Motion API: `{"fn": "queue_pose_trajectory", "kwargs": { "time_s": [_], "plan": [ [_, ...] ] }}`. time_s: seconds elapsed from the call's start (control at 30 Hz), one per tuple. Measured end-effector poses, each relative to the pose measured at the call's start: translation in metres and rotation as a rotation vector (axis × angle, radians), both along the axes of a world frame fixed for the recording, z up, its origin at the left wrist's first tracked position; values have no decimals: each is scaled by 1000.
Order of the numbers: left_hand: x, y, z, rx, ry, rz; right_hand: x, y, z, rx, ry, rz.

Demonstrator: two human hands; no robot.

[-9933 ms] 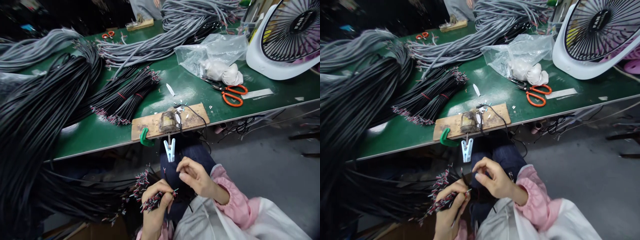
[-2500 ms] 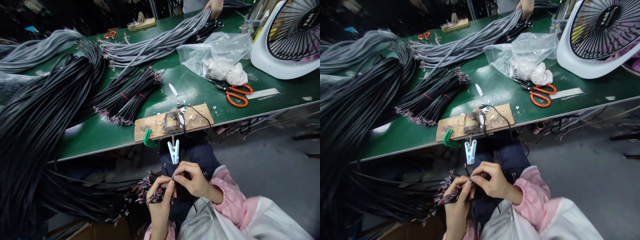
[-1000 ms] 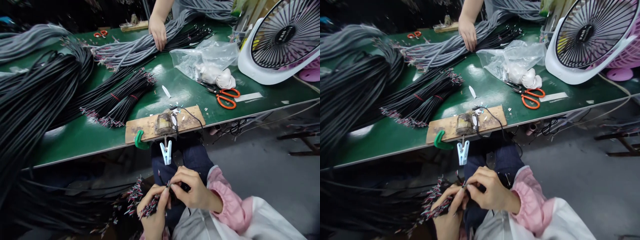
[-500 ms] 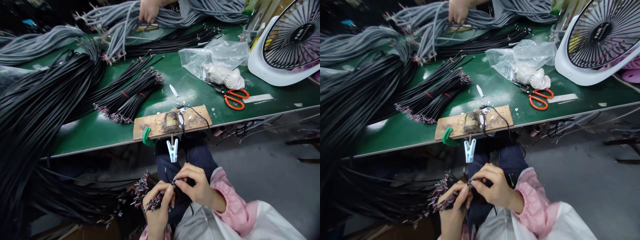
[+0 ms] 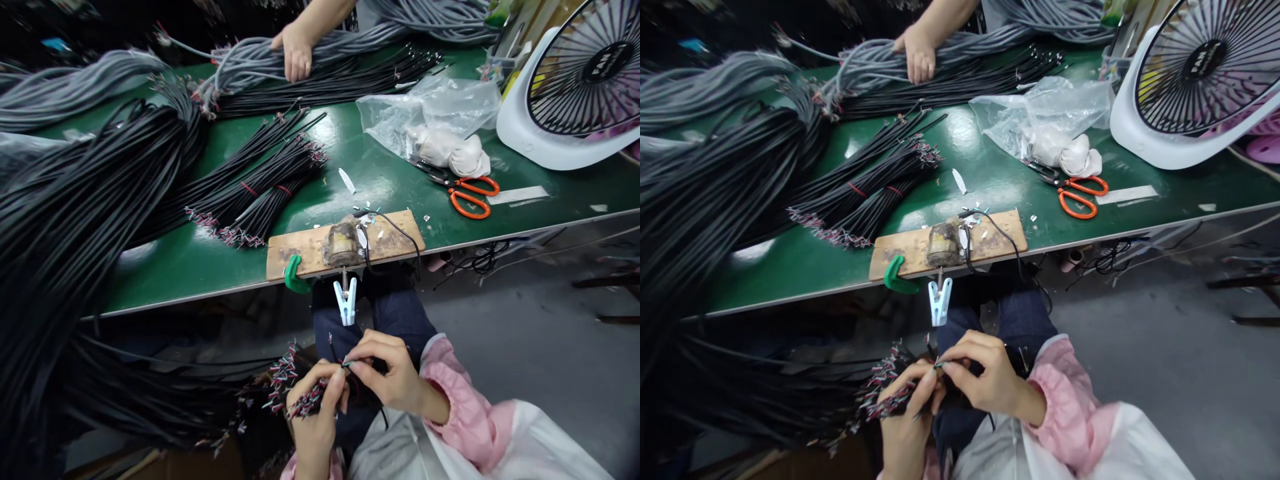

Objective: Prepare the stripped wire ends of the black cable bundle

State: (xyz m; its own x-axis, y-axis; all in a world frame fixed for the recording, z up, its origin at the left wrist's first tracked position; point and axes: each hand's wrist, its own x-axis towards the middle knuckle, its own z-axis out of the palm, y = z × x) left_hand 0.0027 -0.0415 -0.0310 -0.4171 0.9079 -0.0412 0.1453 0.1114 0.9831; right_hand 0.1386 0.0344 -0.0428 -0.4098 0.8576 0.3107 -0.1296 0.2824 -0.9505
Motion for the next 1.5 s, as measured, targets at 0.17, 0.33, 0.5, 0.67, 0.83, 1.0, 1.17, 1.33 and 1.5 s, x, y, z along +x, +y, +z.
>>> {"fn": "queue_pose_trajectory", "kwargs": {
  "time_s": [0.17, 0.33, 0.5, 0.67, 0.83, 1.0, 1.17, 1.33, 1.5],
  "plan": [
    [0, 1, 3, -40, -80, 9, 6, 4, 5, 32, -33, 88],
    [-1, 5, 8, -35, -12, -63, 6, 9, 9, -12, -1, 150],
    [0, 4, 3, -25, -137, -41, -1, 10, 4, -75, 18, 115],
    [3, 2, 0, -16, -247, 5, -2, 13, -2, -116, 121, 137],
    [4, 5, 4, -6, -222, -4, -6, 11, -8, -165, 191, 183],
    [11, 10, 7, -31, -154, 51, -12, 6, -9, -236, 133, 82],
    [16, 15, 4, -46, -155, 261, -10, 10, 2, 9, -28, -113],
    [3, 15, 3, -70, -169, 167, -12, 20, -4, -175, 118, 113],
    [-3, 23, 7, 145, 81, 82, -27, 20, -20, -838, 427, 404]
  ]
}}
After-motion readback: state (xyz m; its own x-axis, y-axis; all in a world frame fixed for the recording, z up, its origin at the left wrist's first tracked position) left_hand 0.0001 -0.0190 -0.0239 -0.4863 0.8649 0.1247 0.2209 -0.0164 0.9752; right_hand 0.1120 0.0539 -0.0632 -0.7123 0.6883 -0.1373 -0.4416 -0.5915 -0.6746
